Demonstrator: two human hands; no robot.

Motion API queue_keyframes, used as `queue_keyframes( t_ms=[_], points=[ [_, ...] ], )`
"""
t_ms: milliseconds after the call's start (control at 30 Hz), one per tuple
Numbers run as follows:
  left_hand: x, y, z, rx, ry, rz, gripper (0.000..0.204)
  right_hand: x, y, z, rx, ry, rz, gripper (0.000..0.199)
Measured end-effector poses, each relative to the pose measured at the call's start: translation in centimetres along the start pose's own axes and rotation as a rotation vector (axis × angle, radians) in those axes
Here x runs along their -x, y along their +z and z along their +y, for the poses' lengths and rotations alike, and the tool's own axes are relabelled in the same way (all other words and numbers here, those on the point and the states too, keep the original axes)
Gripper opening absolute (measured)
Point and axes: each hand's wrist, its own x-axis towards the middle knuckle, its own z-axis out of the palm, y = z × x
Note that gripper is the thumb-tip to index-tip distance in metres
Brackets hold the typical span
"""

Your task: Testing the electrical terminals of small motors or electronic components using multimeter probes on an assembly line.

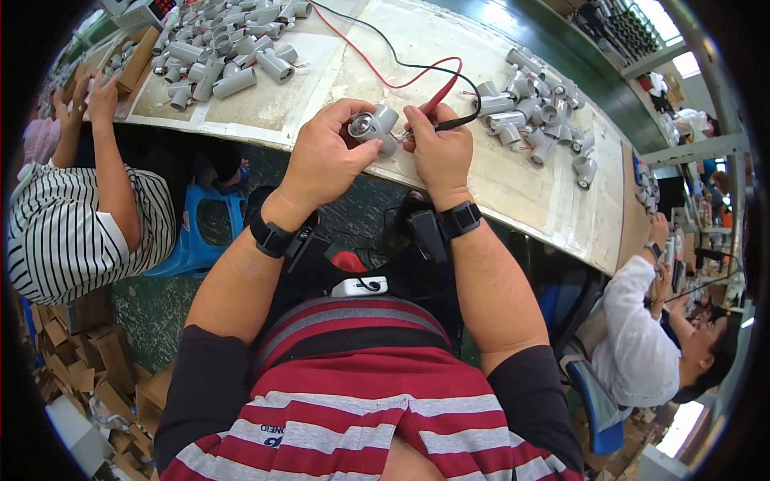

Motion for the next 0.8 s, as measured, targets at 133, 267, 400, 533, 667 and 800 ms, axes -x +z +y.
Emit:
queue_keyframes(
  t_ms=[133,267,400,533,667,800],
  points=[
    [-0.2,0.0,-0.6,0.004,0.013,0.053,0.043,0.0,0.0,0.2,0.028,-0.021,-0.001,0.019],
    [-0.4,0.0,-1.3,-0.095,0.024,0.092,0.049,0.1,0.0,0.3,0.030,-0.040,0.000,0.020],
    [-0.7,-0.2,-1.9,-0.194,0.091,0.124,0.054,0.1,0.0,0.3,0.039,-0.045,0.002,0.020],
    [-1.1,-0.6,-1.9,-0.304,0.159,0.125,0.056,0.1,0.0,0.6,0.050,-0.066,-0.001,0.021],
    [-1.0,-0.7,-1.4,-0.364,0.171,0.090,0.063,-0.2,-0.1,1.2,0.105,-0.121,0.004,0.021],
    [-0.8,-0.5,-1.0,-0.495,0.262,0.060,0.070,-0.3,-0.2,1.4,0.127,-0.132,0.011,0.022]
  ],
)
